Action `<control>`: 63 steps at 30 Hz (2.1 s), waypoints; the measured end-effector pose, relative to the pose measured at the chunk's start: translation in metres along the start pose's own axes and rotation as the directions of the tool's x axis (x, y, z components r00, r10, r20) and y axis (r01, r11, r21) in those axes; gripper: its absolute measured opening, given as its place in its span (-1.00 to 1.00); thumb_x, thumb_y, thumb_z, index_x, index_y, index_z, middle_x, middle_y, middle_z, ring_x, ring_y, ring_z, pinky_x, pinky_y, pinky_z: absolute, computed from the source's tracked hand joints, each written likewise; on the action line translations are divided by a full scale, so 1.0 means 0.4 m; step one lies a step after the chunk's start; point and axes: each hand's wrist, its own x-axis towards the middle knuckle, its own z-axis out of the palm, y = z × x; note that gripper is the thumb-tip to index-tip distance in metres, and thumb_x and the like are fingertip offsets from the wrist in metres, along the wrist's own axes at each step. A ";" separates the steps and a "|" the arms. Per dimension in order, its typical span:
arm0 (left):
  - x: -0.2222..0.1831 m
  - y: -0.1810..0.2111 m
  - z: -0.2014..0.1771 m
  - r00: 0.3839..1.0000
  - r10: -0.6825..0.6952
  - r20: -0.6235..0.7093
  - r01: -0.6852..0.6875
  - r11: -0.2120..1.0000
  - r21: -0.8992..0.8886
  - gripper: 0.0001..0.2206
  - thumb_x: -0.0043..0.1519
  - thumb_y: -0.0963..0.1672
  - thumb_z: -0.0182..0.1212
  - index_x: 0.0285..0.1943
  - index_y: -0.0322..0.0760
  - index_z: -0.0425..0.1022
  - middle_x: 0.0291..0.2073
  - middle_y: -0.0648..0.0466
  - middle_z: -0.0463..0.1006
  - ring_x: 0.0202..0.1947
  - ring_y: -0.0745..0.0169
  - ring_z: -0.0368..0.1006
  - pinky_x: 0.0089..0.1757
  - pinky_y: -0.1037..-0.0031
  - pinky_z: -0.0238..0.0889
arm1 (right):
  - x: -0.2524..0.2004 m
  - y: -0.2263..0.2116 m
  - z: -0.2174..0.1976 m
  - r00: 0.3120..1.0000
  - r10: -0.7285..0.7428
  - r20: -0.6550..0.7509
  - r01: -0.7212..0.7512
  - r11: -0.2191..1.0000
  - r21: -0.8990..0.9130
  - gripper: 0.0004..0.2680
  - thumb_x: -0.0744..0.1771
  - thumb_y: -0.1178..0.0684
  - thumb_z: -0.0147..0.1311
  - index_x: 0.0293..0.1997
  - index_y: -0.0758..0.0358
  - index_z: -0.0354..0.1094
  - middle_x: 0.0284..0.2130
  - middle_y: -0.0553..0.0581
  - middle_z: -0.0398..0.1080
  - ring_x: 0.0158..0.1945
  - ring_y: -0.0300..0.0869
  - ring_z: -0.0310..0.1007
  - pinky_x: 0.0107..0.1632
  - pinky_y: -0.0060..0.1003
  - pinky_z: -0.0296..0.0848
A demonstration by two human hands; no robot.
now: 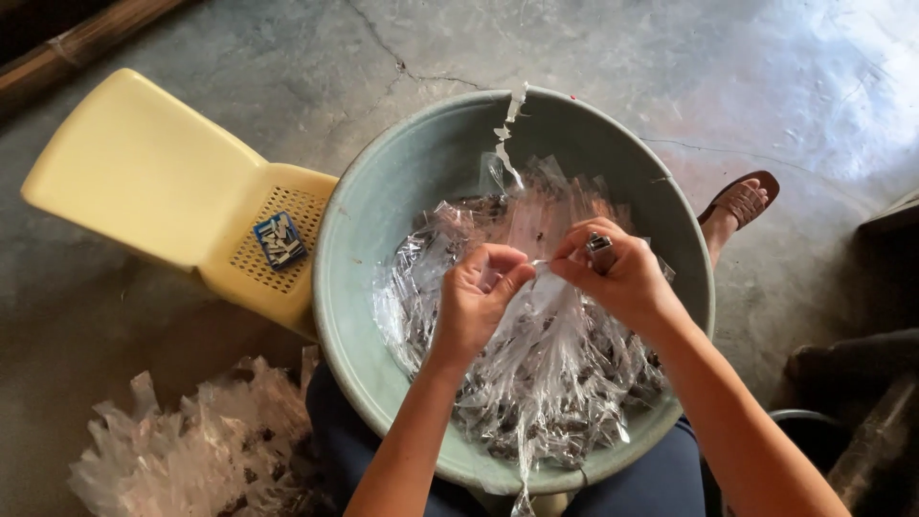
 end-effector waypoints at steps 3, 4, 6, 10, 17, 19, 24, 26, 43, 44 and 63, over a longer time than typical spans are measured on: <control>-0.005 0.006 -0.013 1.000 0.003 -0.023 -0.002 1.000 0.030 -0.81 0.08 -0.04 0.54 -0.20 -0.03 0.67 -0.48 0.29 0.64 -0.54 0.69 0.33 -0.43 0.78 0.27 | -0.003 0.001 -0.011 1.000 -0.020 -0.007 0.021 0.999 0.026 -0.90 0.24 0.21 0.31 -0.24 0.26 0.54 -0.45 0.08 0.46 -0.59 -0.30 0.37 -0.46 -0.43 0.39; -0.009 0.008 -0.013 1.000 0.006 -0.029 -0.004 0.999 0.042 -0.81 0.07 -0.04 0.55 -0.21 -0.03 0.68 -0.48 0.28 0.65 -0.55 0.70 0.32 -0.44 0.77 0.26 | -0.010 0.006 -0.016 1.000 0.015 -0.014 -0.014 0.997 0.078 -0.90 0.24 0.25 0.28 -0.22 0.29 0.53 -0.58 0.07 0.41 -0.64 -0.31 0.37 -0.50 -0.46 0.38; -0.022 0.028 -0.027 1.000 0.006 -0.018 -0.005 0.998 0.056 -0.82 0.09 -0.04 0.53 -0.20 -0.05 0.68 -0.48 0.27 0.65 -0.52 0.68 0.34 -0.41 0.74 0.28 | -0.018 -0.031 -0.013 1.000 0.010 0.017 -0.012 0.996 0.088 -0.82 0.22 0.25 0.32 -0.14 0.32 0.52 -0.56 0.06 0.44 -0.62 -0.33 0.36 -0.48 -0.47 0.39; -0.028 0.060 -0.022 0.998 0.066 0.021 -0.069 0.986 0.153 -0.85 0.13 -0.06 0.50 -0.23 -0.09 0.66 -0.46 0.13 0.67 -0.45 0.48 0.46 -0.33 0.58 0.35 | -0.022 -0.051 0.005 0.993 0.061 0.097 -0.062 0.998 0.010 -0.73 0.21 0.27 0.31 -0.02 0.32 0.54 -0.53 0.03 0.45 -0.60 -0.37 0.27 -0.50 -0.49 0.35; -0.024 0.050 -0.045 0.996 0.059 0.059 -0.069 0.983 0.172 -0.87 0.14 -0.04 0.48 -0.24 -0.04 0.68 -0.45 0.20 0.68 -0.39 0.55 0.46 -0.26 0.59 0.38 | -0.009 -0.029 -0.003 0.992 -0.125 0.018 0.126 0.986 -0.108 -0.94 0.27 0.11 0.33 -0.26 0.12 0.59 -0.33 0.03 0.53 -0.44 -0.32 0.33 -0.38 -0.45 0.35; -0.025 0.043 -0.055 0.993 0.057 0.106 -0.074 0.984 0.164 -0.91 0.19 -0.05 0.44 -0.22 -0.04 0.69 -0.39 0.16 0.71 -0.35 0.50 0.51 -0.23 0.57 0.39 | -0.016 -0.017 -0.018 1.000 -0.022 -0.018 0.024 0.996 0.089 -0.91 0.24 0.25 0.31 -0.25 0.31 0.57 -0.51 0.09 0.45 -0.50 -0.33 0.33 -0.40 -0.43 0.45; -0.042 0.048 -0.030 0.979 0.040 0.198 -0.077 0.980 0.182 -0.94 0.19 -0.08 0.42 -0.22 -0.03 0.69 -0.38 0.16 0.71 -0.35 0.51 0.51 -0.25 0.56 0.39 | -0.002 -0.055 -0.018 0.998 0.013 0.067 -0.036 0.934 0.355 -0.75 0.25 0.27 0.26 0.00 0.51 0.44 -0.55 0.20 0.43 -0.59 -0.26 0.37 -0.46 -0.40 0.43; -0.044 0.038 -0.035 0.969 0.023 0.246 -0.069 0.981 0.179 -0.94 0.18 -0.09 0.42 -0.22 -0.05 0.68 -0.38 0.17 0.71 -0.36 0.57 0.47 -0.25 0.58 0.38 | 0.001 -0.050 -0.012 0.997 0.009 0.074 -0.037 0.923 0.382 -0.81 0.27 0.28 0.24 -0.09 0.54 0.44 -0.61 0.18 0.39 -0.61 -0.25 0.37 -0.48 -0.42 0.40; -0.025 0.094 -0.019 0.884 0.003 0.468 0.089 0.981 -0.174 0.14 0.11 0.41 -0.18 0.62 -0.31 -0.57 0.15 -0.29 0.25 -0.37 0.31 0.09 -0.36 0.54 -0.09 | -0.007 -0.132 0.036 0.968 0.087 0.235 -0.093 0.996 0.015 -0.84 0.18 0.13 0.44 -0.24 0.21 0.61 -0.63 -0.07 0.46 -0.60 -0.43 0.32 -0.54 -0.53 0.32; -0.016 0.082 -0.020 0.883 -0.005 0.469 0.097 0.980 -0.173 0.14 0.11 0.41 -0.18 0.62 -0.31 -0.57 0.15 -0.29 0.25 -0.37 0.31 0.09 -0.36 0.54 -0.09 | 0.004 -0.129 0.034 0.967 0.094 0.235 -0.101 0.995 0.017 -0.84 0.18 0.13 0.44 -0.24 0.21 0.61 -0.63 -0.07 0.46 -0.60 -0.43 0.32 -0.54 -0.53 0.32; -0.031 -0.455 0.093 0.859 -0.346 0.377 -0.031 0.699 0.714 -0.84 0.31 -0.27 0.04 -0.31 -0.24 0.47 -0.39 0.11 0.43 -0.34 0.23 0.28 -0.18 0.39 0.18 | -0.050 -0.053 -0.238 0.972 -0.184 -0.149 0.156 0.971 -0.181 -0.93 0.39 0.32 0.24 -0.16 0.37 0.41 -0.11 0.24 0.44 -0.12 -0.21 0.41 -0.12 -0.44 0.44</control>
